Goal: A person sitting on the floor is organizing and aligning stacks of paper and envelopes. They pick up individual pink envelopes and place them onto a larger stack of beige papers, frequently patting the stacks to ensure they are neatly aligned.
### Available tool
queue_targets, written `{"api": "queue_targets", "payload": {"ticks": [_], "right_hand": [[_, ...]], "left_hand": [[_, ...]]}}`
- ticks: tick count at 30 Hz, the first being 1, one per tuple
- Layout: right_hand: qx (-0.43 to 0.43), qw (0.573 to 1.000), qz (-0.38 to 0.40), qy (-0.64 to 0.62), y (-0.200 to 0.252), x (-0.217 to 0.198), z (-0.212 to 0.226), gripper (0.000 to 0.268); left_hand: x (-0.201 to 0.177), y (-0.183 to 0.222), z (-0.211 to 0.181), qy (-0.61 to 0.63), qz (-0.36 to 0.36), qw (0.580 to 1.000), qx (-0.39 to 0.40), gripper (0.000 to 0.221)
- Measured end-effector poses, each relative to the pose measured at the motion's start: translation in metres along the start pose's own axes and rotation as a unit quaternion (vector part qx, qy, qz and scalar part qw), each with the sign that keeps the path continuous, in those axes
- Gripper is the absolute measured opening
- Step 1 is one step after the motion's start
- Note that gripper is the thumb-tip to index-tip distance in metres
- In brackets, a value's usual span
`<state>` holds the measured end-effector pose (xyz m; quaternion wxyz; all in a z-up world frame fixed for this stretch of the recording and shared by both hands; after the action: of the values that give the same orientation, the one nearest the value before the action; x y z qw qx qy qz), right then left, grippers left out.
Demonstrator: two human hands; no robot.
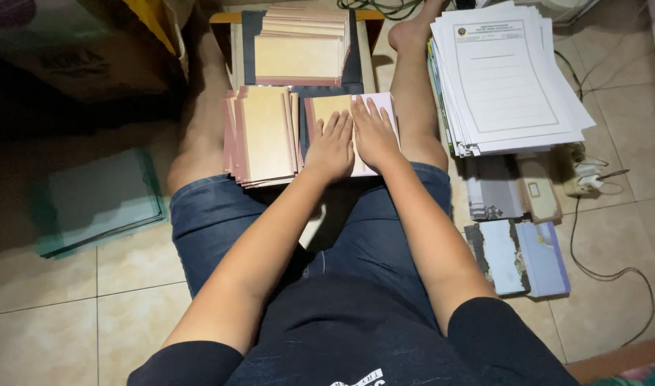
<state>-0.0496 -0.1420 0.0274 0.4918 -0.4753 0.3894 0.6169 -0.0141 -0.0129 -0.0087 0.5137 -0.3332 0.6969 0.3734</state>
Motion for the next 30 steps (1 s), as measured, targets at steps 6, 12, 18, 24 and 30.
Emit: {"api": "queue_targets", "payload": {"ticks": [6,12,18,24,30], "right_hand": [[-0.014,1.000,-0.012,-0.019,0.046,0.008,0.017,0.056],[0.004,1.000,0.013,-0.027,0.031,0.006,0.009,0.053],[0.024,0.999,0.025,-0.006,-0.013,-0.001,-0.004,0.053],[0.022,1.000,0.008,-0.010,0.036,0.004,0.022,0.054],[0.035,0.999,0.009,-0.028,0.077,0.005,0.043,0.053]], "left_hand": [[-0.011,0.011,-0.003,0.026,-0.015,1.000,-0.004,0.063],[-0.007,0.007,-0.002,0.031,-0.020,0.999,-0.008,0.063],[0.004,-0.001,0.001,0.017,-0.016,1.000,-0.013,0.065],[0.005,-0.008,0.000,0.017,-0.022,0.999,-0.019,0.065],[0.000,0.002,-0.003,0.027,-0.032,0.999,-0.009,0.063]]}}
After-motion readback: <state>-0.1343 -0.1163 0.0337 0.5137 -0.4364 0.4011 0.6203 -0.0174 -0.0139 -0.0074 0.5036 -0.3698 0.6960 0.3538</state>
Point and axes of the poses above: each hand's wrist, its own y-axis away from the middle knuckle, its own x-axis out of the palm, z = x × y, the point moved 1 cm from there along -y, towards the middle knuckle, and after that the axes turned 14 degrees about -x, right-handed, at the moved point
